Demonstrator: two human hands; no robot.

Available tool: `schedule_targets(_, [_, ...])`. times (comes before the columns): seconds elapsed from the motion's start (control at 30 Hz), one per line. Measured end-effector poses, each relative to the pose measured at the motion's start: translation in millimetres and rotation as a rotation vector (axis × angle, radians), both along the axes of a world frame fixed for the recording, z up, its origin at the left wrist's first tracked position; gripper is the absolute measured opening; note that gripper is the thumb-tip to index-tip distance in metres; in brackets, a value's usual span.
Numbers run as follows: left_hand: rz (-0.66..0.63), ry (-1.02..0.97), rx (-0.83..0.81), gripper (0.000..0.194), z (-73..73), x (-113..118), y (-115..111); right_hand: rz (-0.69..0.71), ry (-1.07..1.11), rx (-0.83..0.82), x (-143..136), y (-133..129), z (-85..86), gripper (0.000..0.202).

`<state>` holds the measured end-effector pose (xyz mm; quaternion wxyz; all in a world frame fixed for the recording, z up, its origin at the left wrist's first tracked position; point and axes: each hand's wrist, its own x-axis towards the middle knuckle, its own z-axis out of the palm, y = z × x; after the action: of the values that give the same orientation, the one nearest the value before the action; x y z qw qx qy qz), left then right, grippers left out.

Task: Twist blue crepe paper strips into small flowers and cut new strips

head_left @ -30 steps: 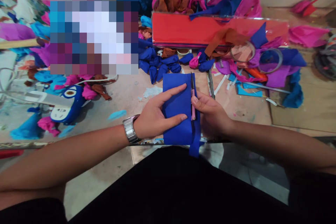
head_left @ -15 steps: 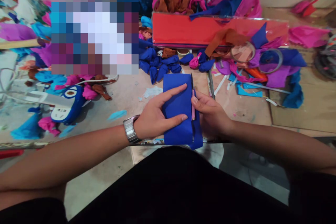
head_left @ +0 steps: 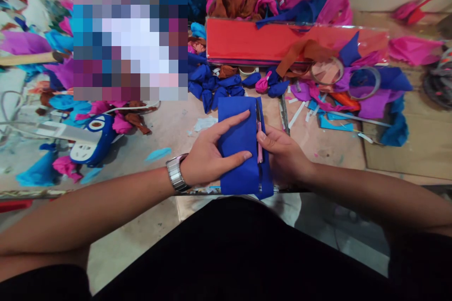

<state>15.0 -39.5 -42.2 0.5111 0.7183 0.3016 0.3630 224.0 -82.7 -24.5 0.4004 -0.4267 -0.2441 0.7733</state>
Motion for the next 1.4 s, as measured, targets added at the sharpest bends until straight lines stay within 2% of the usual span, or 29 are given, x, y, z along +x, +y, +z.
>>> schedule_targets(0.43, [-0.006, -0.01, -0.02, 0.083, 0.9, 1, -2, -0.023, 0.045, -0.026, -1, 0, -0.3, 0.03])
schedule_targets(0.83, [-0.03, -0.037, -0.045, 0.084, -0.8, 1, -3, -0.039, -0.067, 0.084, 4, 4, -5.8, 0.038])
schedule_targets(1.0, [-0.033, -0.025, -0.057, 0.082, 1.6, 1, -3, -0.068, -0.028, 0.062, 4, 6, -3.8, 0.032])
schedule_targets(1.13, [-0.031, -0.014, -0.047, 0.082, 2.2, 1, -3, -0.062, -0.056, 0.105, 3, 6, -1.9, 0.031])
schedule_targets(1.4, [0.0, -0.021, -0.045, 0.08, 4.2, 1, 0, -0.105, -0.024, 0.16, 5, 24, -6.5, 0.033])
